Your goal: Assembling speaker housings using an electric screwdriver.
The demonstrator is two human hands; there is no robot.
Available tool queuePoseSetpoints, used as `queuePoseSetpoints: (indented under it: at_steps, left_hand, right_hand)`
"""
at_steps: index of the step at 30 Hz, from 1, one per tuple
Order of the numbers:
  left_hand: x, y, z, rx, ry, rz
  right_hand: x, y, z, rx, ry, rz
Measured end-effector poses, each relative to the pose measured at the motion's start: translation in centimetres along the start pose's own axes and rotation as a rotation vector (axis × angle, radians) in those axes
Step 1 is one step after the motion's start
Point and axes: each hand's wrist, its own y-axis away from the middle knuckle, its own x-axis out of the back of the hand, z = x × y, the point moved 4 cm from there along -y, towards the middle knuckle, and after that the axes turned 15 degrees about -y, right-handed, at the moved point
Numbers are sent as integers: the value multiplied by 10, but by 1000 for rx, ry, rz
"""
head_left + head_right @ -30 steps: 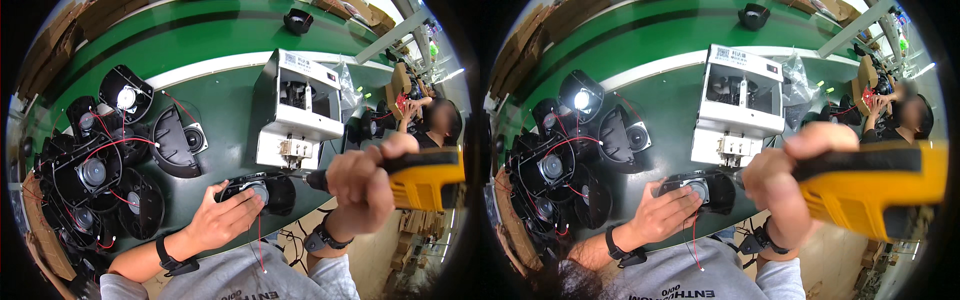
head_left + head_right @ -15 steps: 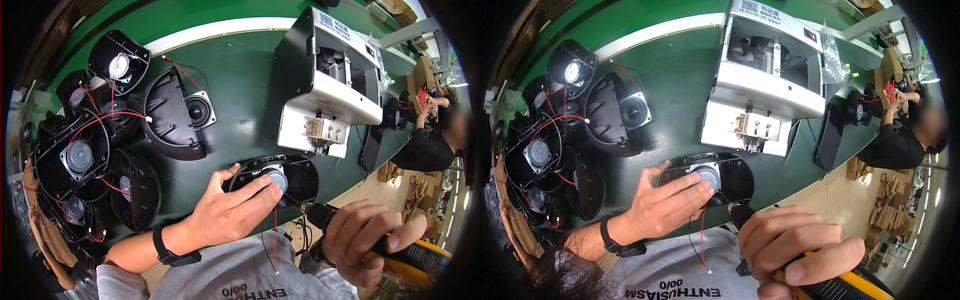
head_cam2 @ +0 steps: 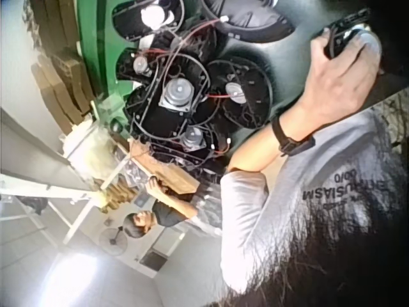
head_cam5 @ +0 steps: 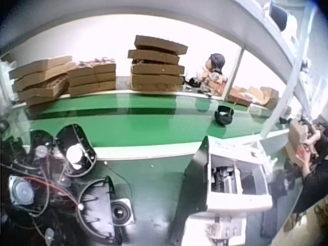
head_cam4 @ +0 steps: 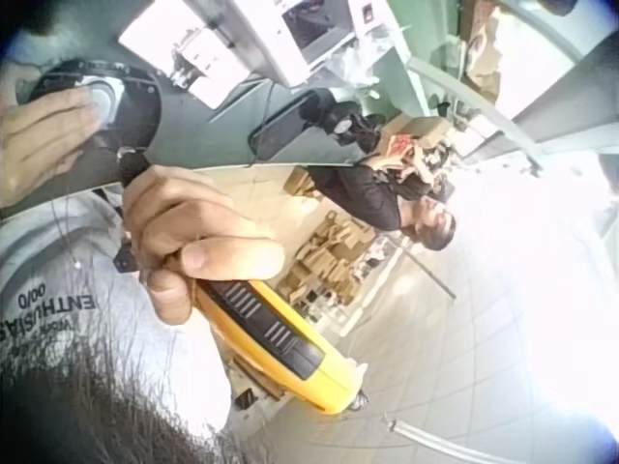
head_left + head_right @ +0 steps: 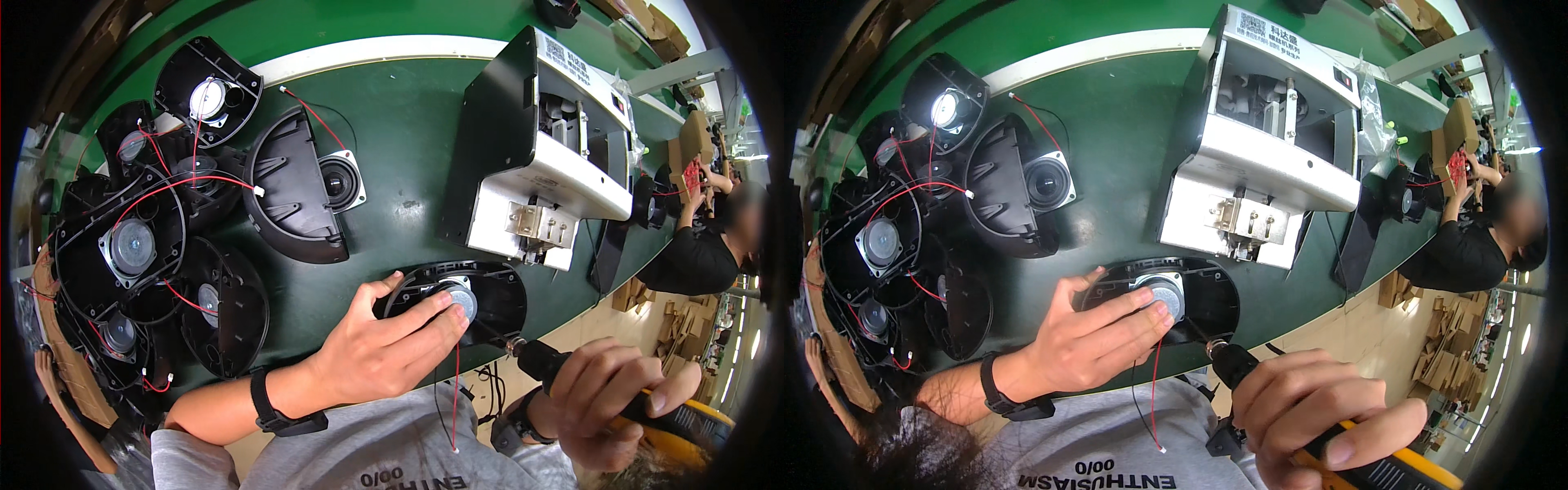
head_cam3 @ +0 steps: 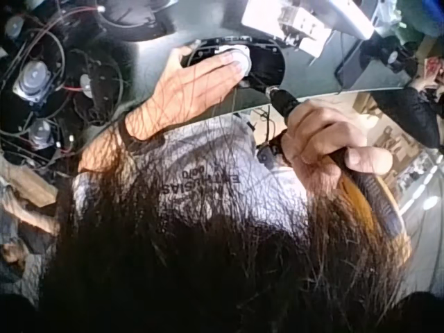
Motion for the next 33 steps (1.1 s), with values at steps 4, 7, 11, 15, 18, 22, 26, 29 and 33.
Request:
queuePoseSetpoints:
  at_steps: [4,7,11,15,18,22,26,29,33]
  left_hand:
    - [-2,1,0,-18,-64,-18]
    - [-2,1,2,7,-25,-5]
    - [6,-2,-2,101,141,-14]
    - [7,-4,-1,135,172,22]
    - [15,-13,2,151,155,29]
    - [25,-29,0,213,204,-50]
    - [29,-43,-3,180,172,-190]
    - [29,-53,-1,130,16,-325]
    - [23,-61,4,1,-52,-427]
  right_hand:
    - [-1,-4,-3,5,-18,-22]
    - [2,-3,-8,6,-23,-49]
    - [-2,-7,-15,59,-49,-1]
    - [-7,-12,-16,37,-48,-29]
    - [-1,-7,-16,-70,-139,26]
    - [3,2,2,-89,-247,112]
    - [-2,5,0,-130,-231,171]
    - [5,6,-3,-110,-257,173]
    - [14,9,-3,-91,-272,185]
